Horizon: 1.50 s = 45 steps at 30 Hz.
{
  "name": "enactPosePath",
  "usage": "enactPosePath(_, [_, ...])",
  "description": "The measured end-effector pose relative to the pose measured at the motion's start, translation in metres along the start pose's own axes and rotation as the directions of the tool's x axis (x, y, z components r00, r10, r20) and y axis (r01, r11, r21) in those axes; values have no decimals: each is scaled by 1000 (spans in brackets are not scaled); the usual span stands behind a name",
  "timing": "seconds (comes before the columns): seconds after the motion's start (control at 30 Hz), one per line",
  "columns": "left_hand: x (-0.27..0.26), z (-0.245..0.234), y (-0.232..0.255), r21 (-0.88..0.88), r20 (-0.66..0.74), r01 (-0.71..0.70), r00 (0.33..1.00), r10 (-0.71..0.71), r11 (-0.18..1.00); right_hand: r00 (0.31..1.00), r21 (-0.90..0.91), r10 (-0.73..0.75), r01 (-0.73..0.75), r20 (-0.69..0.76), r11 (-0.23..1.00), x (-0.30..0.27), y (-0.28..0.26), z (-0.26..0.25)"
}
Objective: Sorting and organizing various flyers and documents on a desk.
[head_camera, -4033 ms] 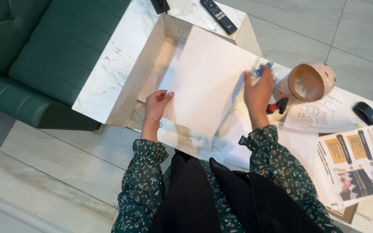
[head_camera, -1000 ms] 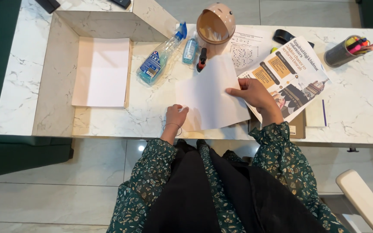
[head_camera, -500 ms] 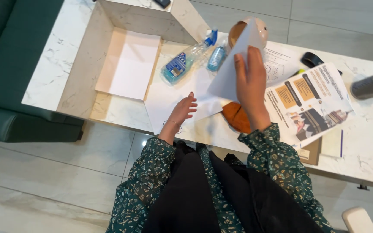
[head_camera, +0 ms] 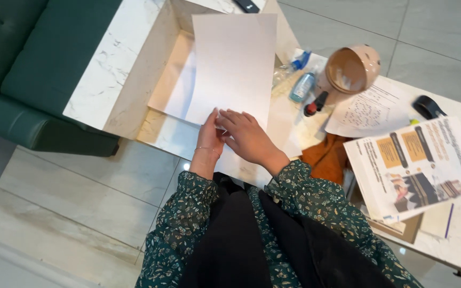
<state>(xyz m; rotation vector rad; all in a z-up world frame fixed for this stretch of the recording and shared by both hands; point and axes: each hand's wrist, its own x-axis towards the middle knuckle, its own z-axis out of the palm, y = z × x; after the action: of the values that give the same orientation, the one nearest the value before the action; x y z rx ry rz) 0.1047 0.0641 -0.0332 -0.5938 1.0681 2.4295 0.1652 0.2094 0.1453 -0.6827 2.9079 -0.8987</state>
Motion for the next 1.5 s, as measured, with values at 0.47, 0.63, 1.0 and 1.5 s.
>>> enactPosePath(0.47, [76, -87, 84, -138, -542, 60, 831, -126, 989, 963, 248, 143, -199, 227, 948, 84, 47, 67])
enactPosePath(0.63, [163, -160, 62, -269, -501, -45, 860, -100, 962, 905, 301, 223, -340, 363, 891, 114, 63, 96])
enactPosePath(1.0, [123, -84, 106, -356, -621, -233, 783, -43, 905, 936, 242, 268, -322, 229, 915, 156, 90, 149])
enactPosePath(1.5, [129, -81, 126, -321, -546, -111, 833, -88, 941, 362, 765, 926, -626, 109, 155, 172, 122, 178])
